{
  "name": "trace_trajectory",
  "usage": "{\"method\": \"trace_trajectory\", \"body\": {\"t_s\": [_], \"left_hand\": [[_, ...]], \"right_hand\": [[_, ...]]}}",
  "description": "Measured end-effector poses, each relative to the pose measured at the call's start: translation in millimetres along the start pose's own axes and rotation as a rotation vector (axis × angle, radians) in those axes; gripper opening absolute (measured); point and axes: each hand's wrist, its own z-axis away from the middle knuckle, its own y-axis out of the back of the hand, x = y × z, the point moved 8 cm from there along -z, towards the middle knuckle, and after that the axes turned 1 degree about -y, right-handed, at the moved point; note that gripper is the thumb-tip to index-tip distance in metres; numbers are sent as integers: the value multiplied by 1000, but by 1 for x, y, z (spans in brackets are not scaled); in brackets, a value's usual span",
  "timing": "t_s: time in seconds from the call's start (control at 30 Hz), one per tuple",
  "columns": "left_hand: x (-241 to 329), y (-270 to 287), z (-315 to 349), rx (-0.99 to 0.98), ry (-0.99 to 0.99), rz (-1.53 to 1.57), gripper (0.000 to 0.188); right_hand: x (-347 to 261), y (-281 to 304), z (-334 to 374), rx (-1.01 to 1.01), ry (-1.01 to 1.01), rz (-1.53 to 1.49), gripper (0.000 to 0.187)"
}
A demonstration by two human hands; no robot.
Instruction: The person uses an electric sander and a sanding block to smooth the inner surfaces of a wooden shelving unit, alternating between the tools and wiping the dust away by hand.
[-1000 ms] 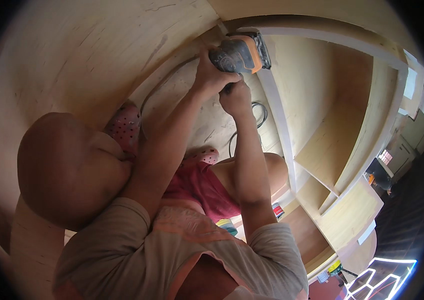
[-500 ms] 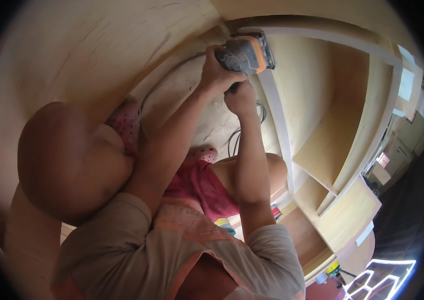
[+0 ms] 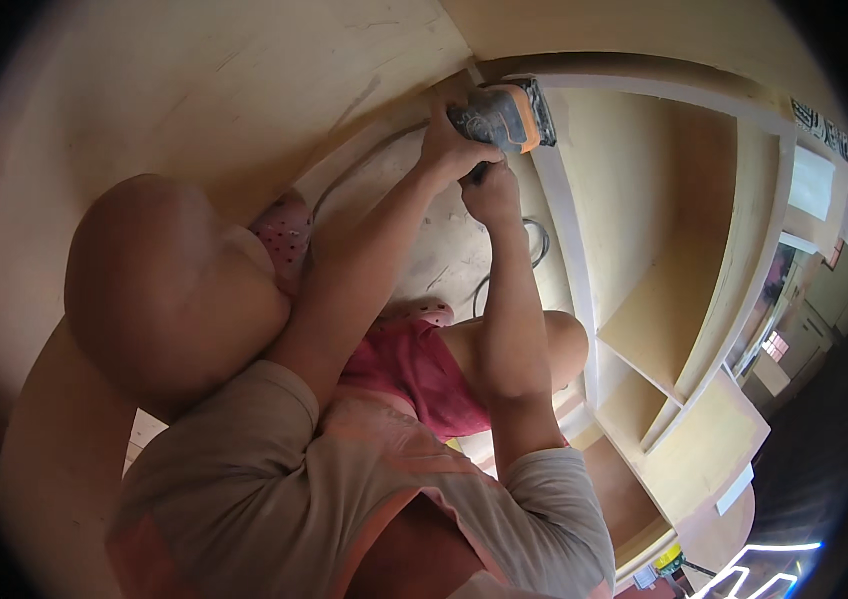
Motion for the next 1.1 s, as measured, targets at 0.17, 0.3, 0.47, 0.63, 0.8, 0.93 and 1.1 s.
{"method": "trace_trajectory", "body": {"t_s": [0.17,0.3,0.47,0.63,0.8,0.93,1.1], "left_hand": [[1,-7,17,-55,-43,-87,92],[25,-22,41,-11,-163,-350,86],[53,-32,68,39,-358,-383,82],[76,-40,78,62,-514,-620,81],[63,-67,100,-171,-243,-287,61],[23,-98,127,-370,138,-461,48],[30,-129,114,-17,-213,-1761,40]], "right_hand": [[10,13,22,-113,-107,29,48],[13,42,51,-66,-187,-31,44],[3,63,78,52,-32,-192,35],[10,87,105,67,-104,-345,17],[20,112,135,230,-82,-443,22],[12,87,140,149,-78,-276,17],[20,149,197,248,-362,-146,13]]}}
